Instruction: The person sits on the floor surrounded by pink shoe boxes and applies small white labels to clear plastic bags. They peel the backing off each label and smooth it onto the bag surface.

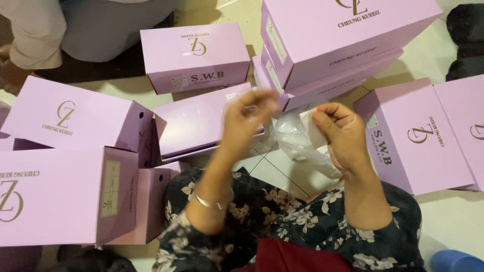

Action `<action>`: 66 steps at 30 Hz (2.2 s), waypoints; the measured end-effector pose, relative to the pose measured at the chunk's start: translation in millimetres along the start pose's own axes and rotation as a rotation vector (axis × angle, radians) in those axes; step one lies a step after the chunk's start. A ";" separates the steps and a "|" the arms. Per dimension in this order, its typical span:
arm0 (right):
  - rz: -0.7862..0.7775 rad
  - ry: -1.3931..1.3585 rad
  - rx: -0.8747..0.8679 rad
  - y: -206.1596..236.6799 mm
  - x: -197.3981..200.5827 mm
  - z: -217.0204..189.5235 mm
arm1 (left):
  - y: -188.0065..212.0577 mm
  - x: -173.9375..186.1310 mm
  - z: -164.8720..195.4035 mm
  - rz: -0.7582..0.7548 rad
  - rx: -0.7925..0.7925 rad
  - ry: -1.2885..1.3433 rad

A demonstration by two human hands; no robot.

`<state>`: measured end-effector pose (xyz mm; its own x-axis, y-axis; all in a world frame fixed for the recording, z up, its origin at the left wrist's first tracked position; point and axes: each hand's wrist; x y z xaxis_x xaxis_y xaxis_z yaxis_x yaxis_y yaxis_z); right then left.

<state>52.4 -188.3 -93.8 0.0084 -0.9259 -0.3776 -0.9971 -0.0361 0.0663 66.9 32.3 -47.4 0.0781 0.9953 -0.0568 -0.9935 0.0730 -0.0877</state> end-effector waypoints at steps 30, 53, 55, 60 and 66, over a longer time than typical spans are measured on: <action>-0.104 0.746 0.513 64.5 -32.0 -70.5 | 68.1 -26.9 21.8 -0.257 0.029 0.365; -0.160 0.575 0.360 73.8 -31.2 -70.2 | 68.0 -35.6 46.9 0.012 -0.541 -0.234; -0.167 0.577 0.367 74.4 -30.1 -69.6 | 68.3 -35.6 47.7 0.007 -0.539 -0.243; -0.180 0.573 0.346 73.5 -28.5 -68.2 | 69.7 -32.8 50.3 -0.018 -0.508 -0.225; -0.233 0.525 0.286 71.5 -24.1 -70.9 | 71.2 -29.3 52.6 -0.075 -0.433 -0.148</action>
<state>-13.8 -195.2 -14.4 0.1907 -0.9694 0.1548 -0.9446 -0.2241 -0.2398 -10.4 11.6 0.3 0.1045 0.9889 0.1058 -0.8568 0.1436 -0.4953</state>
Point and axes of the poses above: each hand's wrist, its own y-axis away from the middle knuckle, its own x-axis out of the back of the hand, z = x × y, and after that the axes turned 5 degrees about y, right-handed
